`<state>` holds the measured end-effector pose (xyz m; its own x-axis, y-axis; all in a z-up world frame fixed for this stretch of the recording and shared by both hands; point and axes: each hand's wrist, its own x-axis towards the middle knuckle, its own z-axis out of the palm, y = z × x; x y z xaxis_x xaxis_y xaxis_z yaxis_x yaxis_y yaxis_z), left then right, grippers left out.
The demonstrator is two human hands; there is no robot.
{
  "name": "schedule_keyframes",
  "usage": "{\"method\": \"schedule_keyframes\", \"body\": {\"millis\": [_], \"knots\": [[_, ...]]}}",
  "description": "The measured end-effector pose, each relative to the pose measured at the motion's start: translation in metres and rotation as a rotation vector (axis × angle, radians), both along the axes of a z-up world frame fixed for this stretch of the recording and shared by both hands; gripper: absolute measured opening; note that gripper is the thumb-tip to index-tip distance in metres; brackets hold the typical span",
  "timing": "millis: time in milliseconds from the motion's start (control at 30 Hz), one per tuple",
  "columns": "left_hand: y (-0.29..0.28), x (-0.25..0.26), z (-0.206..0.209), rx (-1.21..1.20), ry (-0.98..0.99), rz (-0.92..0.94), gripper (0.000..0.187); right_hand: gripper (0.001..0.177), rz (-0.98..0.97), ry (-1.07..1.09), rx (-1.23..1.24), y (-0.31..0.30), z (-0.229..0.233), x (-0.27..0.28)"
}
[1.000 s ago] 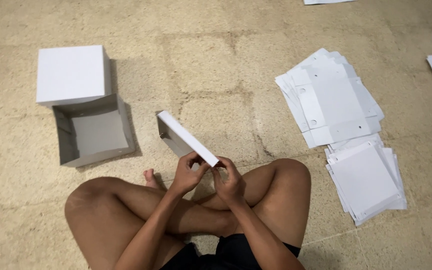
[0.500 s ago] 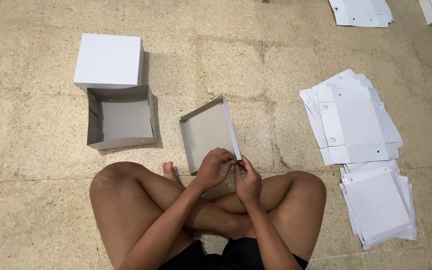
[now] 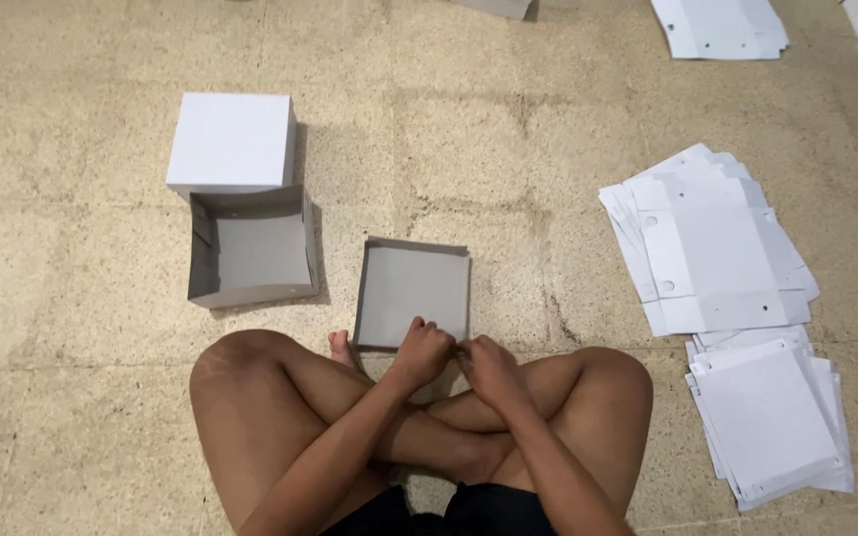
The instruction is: Assembling a cardboard box by folding flaps and tucking tabs into place.
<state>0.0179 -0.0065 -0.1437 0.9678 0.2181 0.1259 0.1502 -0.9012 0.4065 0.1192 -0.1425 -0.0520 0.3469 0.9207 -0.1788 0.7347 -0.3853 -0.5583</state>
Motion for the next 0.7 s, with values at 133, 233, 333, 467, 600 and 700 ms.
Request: {"method": "schedule_keyframes", "body": {"millis": [133, 233, 333, 467, 600, 700], "knots": [[0.005, 0.001, -0.018, 0.045, 0.073, 0.059, 0.022, 0.025, -0.007, -0.032, -0.024, 0.013, 0.001, -0.005], [0.006, 0.000, 0.014, 0.002, 0.139, 0.065, 0.023, 0.027, 0.002, -0.035, -0.051, 0.013, 0.007, -0.002], [0.001, -0.007, 0.036, 0.015, 0.196, 0.071, 0.041, 0.026, -0.104, 0.005, -0.046, 0.012, 0.030, -0.006], [0.027, -0.020, 0.058, 0.186, 0.310, 0.057, 0.052, 0.029, -0.421, 0.291, -0.027, 0.013, -0.013, 0.022], [0.066, -0.044, 0.066, 0.344, 0.457, 0.042, 0.051, 0.023, -0.012, -0.087, -0.162, 0.009, -0.014, 0.046], [0.088, -0.063, 0.067, 0.291, 0.445, 0.016, 0.044, 0.024, -0.011, 0.008, -0.111, 0.010, 0.022, 0.039]]}}
